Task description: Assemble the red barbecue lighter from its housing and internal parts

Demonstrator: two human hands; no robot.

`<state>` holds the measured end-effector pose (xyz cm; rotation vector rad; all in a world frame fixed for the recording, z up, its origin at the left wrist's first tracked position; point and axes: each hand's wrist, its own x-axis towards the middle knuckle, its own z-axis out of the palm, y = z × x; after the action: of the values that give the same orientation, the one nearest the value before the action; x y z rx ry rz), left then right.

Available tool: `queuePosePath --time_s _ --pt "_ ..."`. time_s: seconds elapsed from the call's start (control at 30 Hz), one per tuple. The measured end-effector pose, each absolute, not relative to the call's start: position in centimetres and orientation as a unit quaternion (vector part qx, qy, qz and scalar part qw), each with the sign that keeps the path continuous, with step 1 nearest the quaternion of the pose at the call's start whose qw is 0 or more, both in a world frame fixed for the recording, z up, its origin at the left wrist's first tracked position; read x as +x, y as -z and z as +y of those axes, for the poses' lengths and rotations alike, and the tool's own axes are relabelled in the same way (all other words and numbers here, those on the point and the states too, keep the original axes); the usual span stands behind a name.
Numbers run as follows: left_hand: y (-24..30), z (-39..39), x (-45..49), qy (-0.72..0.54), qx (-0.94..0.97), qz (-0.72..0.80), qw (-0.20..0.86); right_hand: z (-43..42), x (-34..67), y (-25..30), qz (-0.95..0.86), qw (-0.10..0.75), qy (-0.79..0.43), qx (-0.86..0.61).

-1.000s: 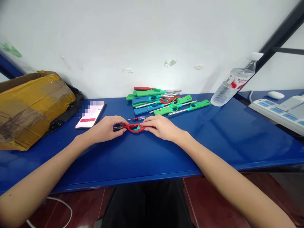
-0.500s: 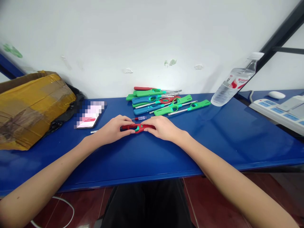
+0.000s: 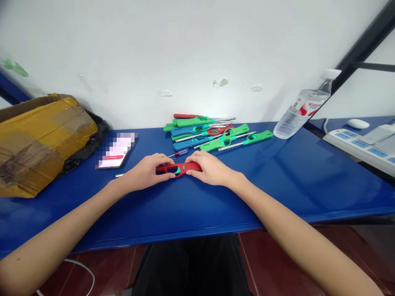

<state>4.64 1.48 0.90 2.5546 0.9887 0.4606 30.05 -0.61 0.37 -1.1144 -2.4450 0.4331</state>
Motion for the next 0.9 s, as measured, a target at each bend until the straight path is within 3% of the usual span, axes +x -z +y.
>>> queuePosePath --time_s 0.27,0.57,0.9 --pt "-1.2 0.3 5.2 -0.225 0.886 0.352 0.203 -1.8 29.5 -1.2 -0.84 0.263 -0.209 -0.426" --pt "-1.1 -0.4 5.3 -0.208 0.908 0.295 0.213 -2.2 29.4 -0.5 -0.848 0.305 -0.143 -0.41" --pt "-0.7 -0.6 5.3 -0.183 0.945 0.27 0.026 -2.1 29.4 0.0 -0.856 0.305 -0.126 -0.398"
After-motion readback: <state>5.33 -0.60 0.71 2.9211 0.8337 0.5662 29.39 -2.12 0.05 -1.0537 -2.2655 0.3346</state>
